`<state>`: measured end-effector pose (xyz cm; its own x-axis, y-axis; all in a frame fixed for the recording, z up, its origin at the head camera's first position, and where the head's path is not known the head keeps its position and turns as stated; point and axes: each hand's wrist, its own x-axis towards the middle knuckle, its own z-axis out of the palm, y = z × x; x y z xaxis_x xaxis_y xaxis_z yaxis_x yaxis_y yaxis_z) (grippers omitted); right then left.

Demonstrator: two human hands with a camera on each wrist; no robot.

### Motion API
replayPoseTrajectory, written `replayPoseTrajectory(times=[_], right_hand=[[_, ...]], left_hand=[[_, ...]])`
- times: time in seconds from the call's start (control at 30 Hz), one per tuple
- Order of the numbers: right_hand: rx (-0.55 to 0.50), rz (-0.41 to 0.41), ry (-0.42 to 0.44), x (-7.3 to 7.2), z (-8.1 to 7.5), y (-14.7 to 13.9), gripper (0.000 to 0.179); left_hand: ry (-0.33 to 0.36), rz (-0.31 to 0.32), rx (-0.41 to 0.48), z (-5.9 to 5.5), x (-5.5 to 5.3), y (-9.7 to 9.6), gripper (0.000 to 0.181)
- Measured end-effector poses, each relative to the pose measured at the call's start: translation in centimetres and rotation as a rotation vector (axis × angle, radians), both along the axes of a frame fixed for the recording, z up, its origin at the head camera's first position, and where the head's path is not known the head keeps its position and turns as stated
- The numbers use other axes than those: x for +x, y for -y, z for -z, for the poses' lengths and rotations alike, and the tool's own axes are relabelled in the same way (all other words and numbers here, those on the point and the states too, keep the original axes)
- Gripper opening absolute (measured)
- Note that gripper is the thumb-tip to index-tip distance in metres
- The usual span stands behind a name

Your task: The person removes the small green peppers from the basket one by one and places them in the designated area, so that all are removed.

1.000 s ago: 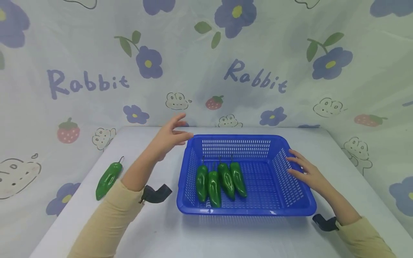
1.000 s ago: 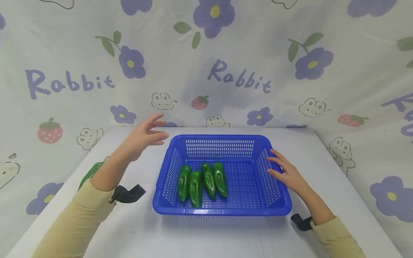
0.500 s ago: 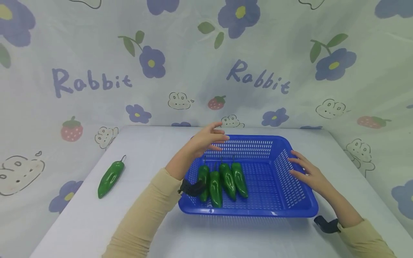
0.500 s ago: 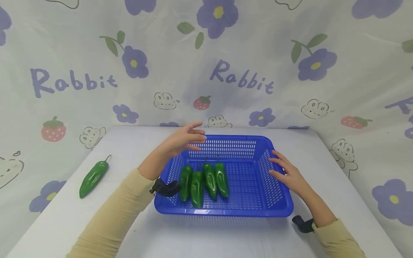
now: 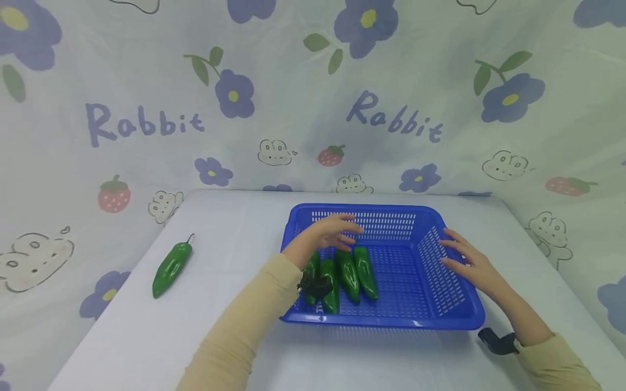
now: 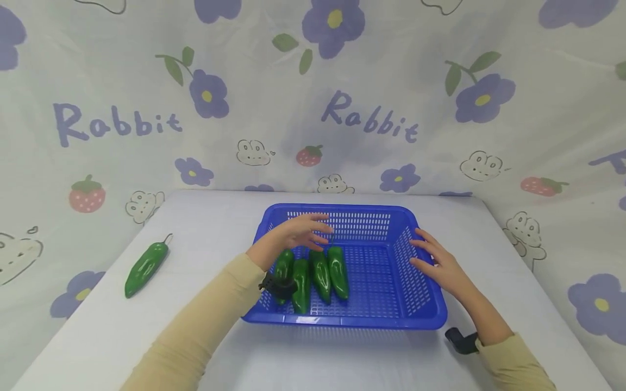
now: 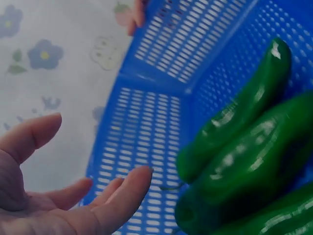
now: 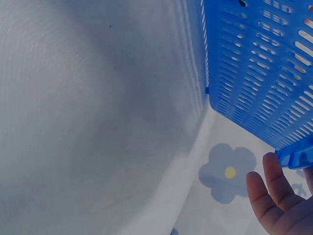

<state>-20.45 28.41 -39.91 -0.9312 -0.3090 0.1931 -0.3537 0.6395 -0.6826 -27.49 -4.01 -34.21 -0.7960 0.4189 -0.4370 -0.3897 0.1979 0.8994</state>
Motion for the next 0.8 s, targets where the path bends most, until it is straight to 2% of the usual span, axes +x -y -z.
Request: replayPoseTrajectory(times=[0.2, 0.4, 0.57, 0.8], right_hand=[[0.007, -0.002, -0.008, 0.0, 0.0, -0.1, 0.045], [0.004, -0.009, -0.012, 0.0, 0.1, -0.1, 0.044], [-0.004, -0.010, -0.007, 0.0, 0.1, 0.1, 0.044], [0.001, -0.007, -0.013, 0.0, 0.2, 0.0, 0.045]], left_hand=[[0.034, 0.024, -0.052, 1.2, -0.4, -0.3, 0.068], [0.069, 0.049, -0.129, 2.0, -0.5, -0.8, 0.067], [0.068, 0.085, -0.165, 2.7, -0.4, -1.7, 0.062], [0.039, 0.174, -0.217, 3.3, -0.1, -3.1, 0.064]])
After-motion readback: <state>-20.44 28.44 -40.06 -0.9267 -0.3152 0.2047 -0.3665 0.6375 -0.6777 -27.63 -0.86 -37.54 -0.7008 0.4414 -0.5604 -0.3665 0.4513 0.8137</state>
